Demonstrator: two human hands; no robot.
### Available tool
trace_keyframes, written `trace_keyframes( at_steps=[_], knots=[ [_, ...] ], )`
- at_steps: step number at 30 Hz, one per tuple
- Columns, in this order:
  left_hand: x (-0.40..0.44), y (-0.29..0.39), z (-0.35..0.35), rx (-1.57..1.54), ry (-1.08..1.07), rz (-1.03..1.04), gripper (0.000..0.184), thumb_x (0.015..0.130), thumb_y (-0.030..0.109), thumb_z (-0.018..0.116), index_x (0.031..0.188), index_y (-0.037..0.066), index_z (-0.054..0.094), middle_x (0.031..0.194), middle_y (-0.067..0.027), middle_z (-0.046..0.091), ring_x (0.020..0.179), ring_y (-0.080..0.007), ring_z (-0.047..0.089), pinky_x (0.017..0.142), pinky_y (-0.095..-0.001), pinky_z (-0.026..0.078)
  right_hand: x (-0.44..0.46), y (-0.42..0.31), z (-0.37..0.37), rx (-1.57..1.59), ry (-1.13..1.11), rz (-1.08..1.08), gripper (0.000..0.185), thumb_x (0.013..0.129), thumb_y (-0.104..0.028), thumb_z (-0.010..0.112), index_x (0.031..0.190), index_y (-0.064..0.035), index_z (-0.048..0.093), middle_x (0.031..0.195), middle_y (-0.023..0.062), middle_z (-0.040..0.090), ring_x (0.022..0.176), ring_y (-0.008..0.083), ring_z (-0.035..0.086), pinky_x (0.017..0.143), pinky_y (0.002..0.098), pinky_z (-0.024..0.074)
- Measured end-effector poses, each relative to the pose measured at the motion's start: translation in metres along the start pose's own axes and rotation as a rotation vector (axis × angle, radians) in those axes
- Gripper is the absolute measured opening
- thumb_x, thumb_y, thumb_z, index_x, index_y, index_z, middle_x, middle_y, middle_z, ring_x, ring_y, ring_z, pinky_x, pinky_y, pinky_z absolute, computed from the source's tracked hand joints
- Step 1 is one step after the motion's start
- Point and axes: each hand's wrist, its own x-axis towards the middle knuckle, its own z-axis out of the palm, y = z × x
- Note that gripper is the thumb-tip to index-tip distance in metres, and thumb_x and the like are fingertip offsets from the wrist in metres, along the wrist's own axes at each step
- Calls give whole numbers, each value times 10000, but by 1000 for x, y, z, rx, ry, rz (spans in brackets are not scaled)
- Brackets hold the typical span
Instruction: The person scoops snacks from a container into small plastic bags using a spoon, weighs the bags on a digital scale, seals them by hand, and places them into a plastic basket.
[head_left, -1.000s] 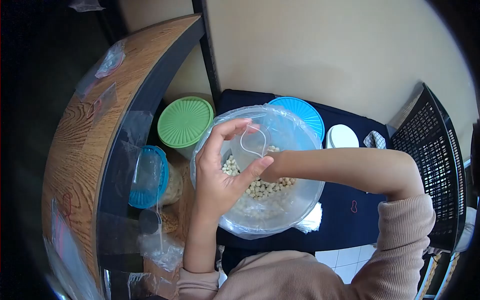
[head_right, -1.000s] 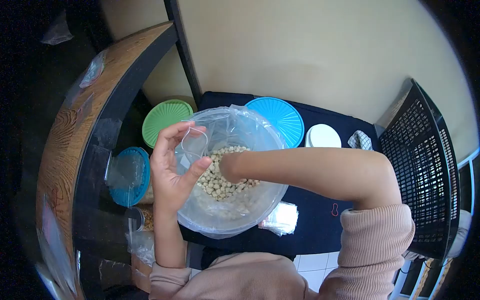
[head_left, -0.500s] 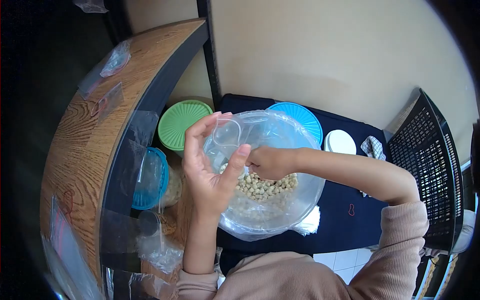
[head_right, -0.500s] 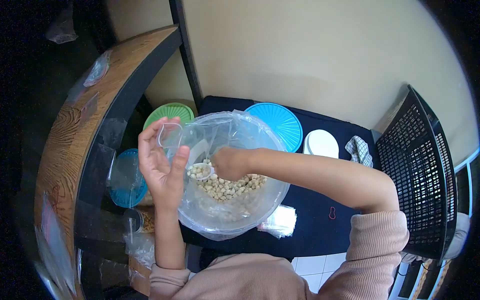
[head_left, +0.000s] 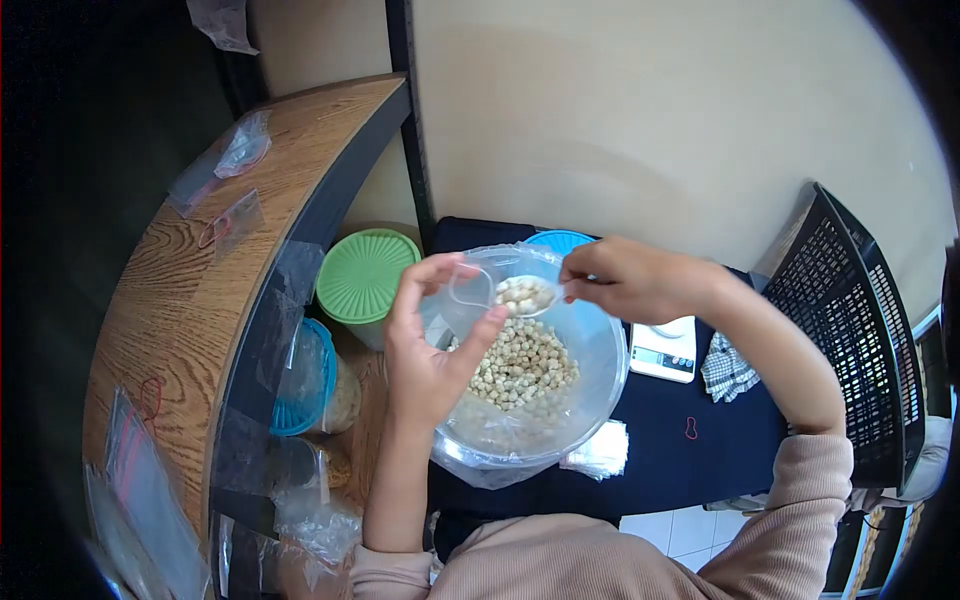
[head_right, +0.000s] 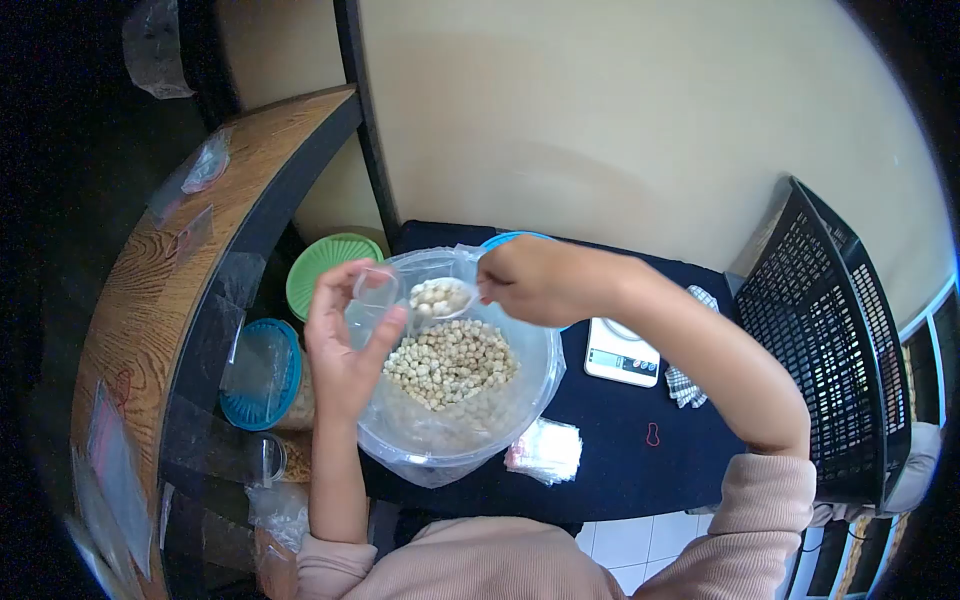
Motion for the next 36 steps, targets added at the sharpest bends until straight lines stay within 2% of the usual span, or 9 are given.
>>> trace_keyframes(
  at_steps=[2, 5, 13, 19, 21, 24, 27, 31, 36],
  knots=[
    [2, 1, 2, 112, -137, -19, 433, 681, 168, 742, 1037, 35, 535, 912, -103, 625, 874, -194, 582, 824, -326, 433, -12, -2, -13, -75, 33, 77, 236, 905, -169, 474, 935, 43, 573, 756, 137, 593, 667, 204, 545, 634, 322, 431],
    [0, 7, 3, 176, -256, -64, 444, 666, 162, 751, 1030, 29, 535, 916, -113, 623, 882, -215, 594, 801, -332, 451, -24, -5, -26, -100, 47, 134, 230, 903, -166, 486, 934, 42, 578, 763, 130, 598, 659, 199, 532, 632, 324, 427],
    [1, 8, 3, 230, -292, -24, 436, 643, 171, 766, 992, 22, 550, 897, -121, 613, 865, -229, 598, 785, -339, 464, -16, -14, -21, -183, 1, 80, 206, 880, -127, 490, 899, 52, 593, 798, 150, 621, 735, 244, 596, 684, 335, 458],
    [0, 8, 4, 282, -307, -25, 429, 631, 179, 770, 972, 21, 561, 865, -121, 605, 836, -242, 597, 767, -342, 468, -6, -42, -22, -493, -73, 109, 147, 807, -84, 534, 795, 15, 642, 742, 153, 628, 697, 297, 610, 660, 348, 478],
    [0, 8, 3, 316, -306, -15, 425, 628, 177, 771, 963, 18, 564, 858, -122, 606, 833, -241, 597, 759, -346, 470, -5, -44, -19, -656, 102, -68, 111, 698, -55, 574, 748, 14, 645, 719, 169, 632, 704, 322, 634, 611, 369, 498],
    [-1, 9, 3, 337, -292, -30, 419, 625, 178, 772, 952, 16, 566, 850, -121, 607, 827, -239, 597, 752, -346, 470, -4, -59, -18, -718, 87, -114, 104, 659, -62, 626, 744, -13, 660, 732, 162, 642, 747, 298, 651, 602, 353, 509],
    [-1, 5, 4, 335, -263, -39, 422, 592, 131, 787, 939, 12, 577, 836, -92, 626, 785, -187, 587, 751, -303, 454, -10, -78, -20, -862, 99, -111, 58, 688, -9, 589, 658, 11, 634, 695, 156, 618, 640, 285, 635, 595, 330, 505],
    [0, 7, 4, 321, -254, -42, 419, 612, 151, 780, 944, 14, 565, 843, -117, 619, 798, -228, 602, 742, -335, 472, -15, -76, -16, -907, 181, -176, 25, 653, 0, 606, 653, 14, 626, 701, 143, 609, 648, 267, 639, 587, 321, 505],
    [0, 5, 1, 203, -161, -61, 381, 645, 101, 761, 956, 5, 563, 885, -105, 639, 804, -167, 592, 746, -307, 468, -23, -69, -20, -1040, 422, -144, 49, 627, -82, 653, 673, -67, 661, 639, 83, 620, 660, 222, 649, 548, 292, 491]
  ],
)
